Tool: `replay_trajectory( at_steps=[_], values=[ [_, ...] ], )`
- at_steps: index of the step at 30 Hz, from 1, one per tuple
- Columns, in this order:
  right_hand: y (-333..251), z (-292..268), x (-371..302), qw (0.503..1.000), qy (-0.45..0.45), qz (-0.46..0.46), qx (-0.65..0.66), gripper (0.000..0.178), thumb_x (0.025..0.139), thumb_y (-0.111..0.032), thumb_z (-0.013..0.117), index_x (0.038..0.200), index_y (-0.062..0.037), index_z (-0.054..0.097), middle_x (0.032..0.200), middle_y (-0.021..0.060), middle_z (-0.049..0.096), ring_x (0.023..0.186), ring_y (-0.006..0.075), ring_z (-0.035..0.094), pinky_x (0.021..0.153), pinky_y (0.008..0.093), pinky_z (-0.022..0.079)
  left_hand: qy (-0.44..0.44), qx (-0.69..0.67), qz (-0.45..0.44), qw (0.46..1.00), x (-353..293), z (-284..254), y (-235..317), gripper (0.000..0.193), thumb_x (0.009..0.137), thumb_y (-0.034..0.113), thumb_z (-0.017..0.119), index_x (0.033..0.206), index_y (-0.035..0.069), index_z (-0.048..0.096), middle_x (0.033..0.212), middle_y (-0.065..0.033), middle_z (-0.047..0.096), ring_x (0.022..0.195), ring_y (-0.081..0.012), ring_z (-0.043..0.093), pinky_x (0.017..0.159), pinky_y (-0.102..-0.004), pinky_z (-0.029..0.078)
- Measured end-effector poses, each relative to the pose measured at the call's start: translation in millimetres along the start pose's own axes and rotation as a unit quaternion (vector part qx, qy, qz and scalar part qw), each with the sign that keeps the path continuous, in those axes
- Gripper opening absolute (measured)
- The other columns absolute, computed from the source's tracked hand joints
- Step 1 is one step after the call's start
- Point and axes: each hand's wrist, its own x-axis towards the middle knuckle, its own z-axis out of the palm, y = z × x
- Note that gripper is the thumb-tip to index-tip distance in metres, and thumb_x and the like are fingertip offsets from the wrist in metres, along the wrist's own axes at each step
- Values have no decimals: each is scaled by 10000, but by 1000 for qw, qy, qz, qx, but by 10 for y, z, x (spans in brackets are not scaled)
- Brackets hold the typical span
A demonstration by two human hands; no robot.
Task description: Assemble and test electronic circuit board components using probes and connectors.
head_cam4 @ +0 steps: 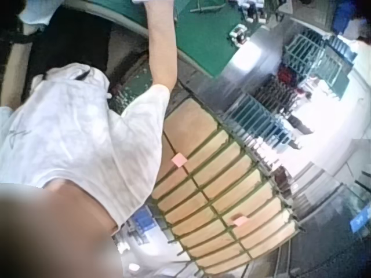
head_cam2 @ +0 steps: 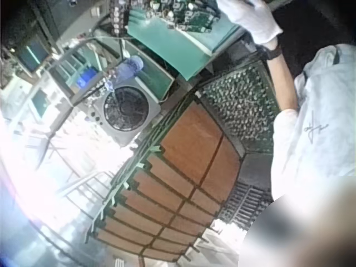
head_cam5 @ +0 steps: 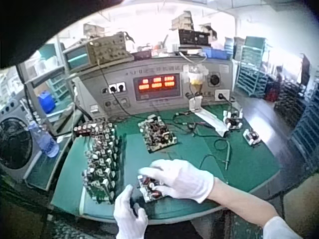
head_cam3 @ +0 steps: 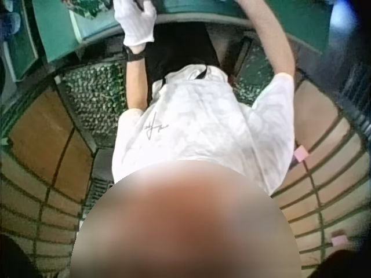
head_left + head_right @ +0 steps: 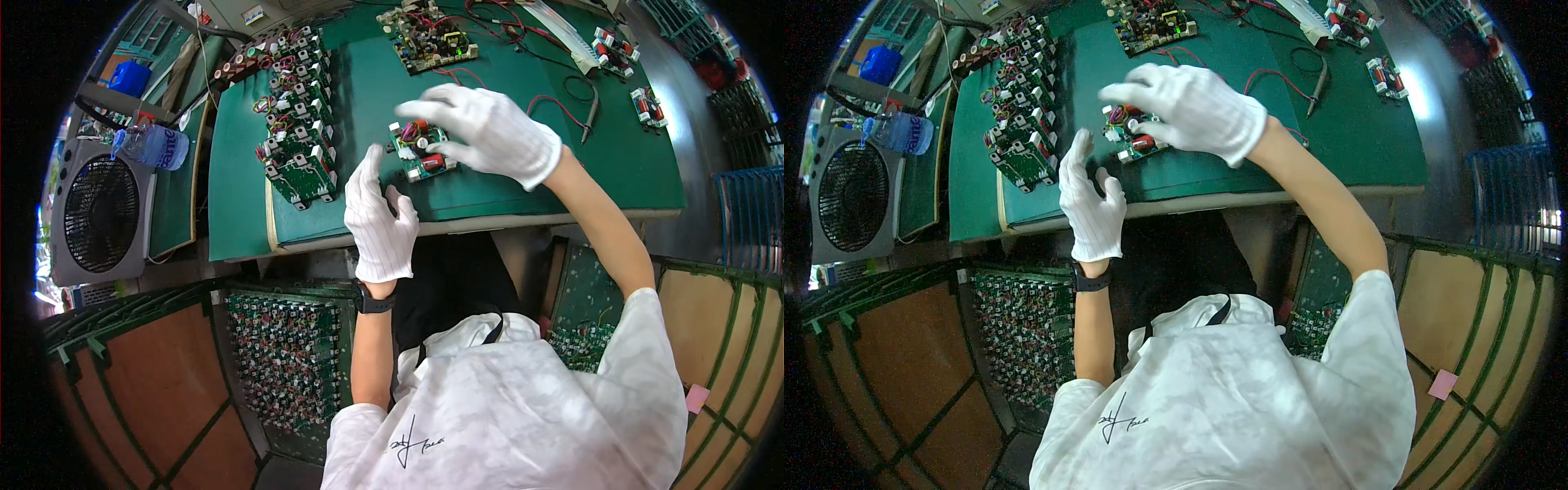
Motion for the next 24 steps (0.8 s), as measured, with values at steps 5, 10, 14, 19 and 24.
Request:
replay_trajectory(
  at_steps=[5,10,14,19,24],
  values=[
    [192,232,254,982,-189,0,8,314,888,-94,740,1194,-89,671,1137,108,696,911,317,716,787,395,584,-9,85,5,996,-61,40,16,735,808,-94,635,1507,38,453,1295,-230,607,1188,-415,606,1011,-479,511],
    [209,2,342,963,-110,33,242,251,918,-72,722,1157,-3,688,1045,165,747,959,301,741,860,375,587,-7,35,-15,999,-48,-11,-55,722,877,-34,684,1540,34,405,1339,-243,590,1211,-427,601,1030,-491,506],
    [30,-335,545,925,-121,76,352,256,977,-83,700,1216,2,671,1083,114,753,1010,188,731,918,329,582,32,-110,-13,993,115,-176,-1,804,899,121,785,1554,-40,347,1403,-259,571,1258,-398,597,1044,-428,512],
    [-351,-571,1034,875,-142,78,457,309,1000,-206,714,1216,10,667,1115,99,726,1072,164,676,983,318,549,72,-511,-82,853,439,-614,364,944,836,133,877,1581,-3,315,1330,-159,608,1194,-250,644,1038,-381,540],
    [-718,-370,1915,908,-169,-67,378,313,965,-185,738,1212,1,693,1112,97,724,1039,167,681,948,336,554,108,-481,-44,869,709,-1196,-16,1089,683,276,1007,1532,2,382,1340,-123,598,1210,-219,625,1038,-368,541]
  ],
)
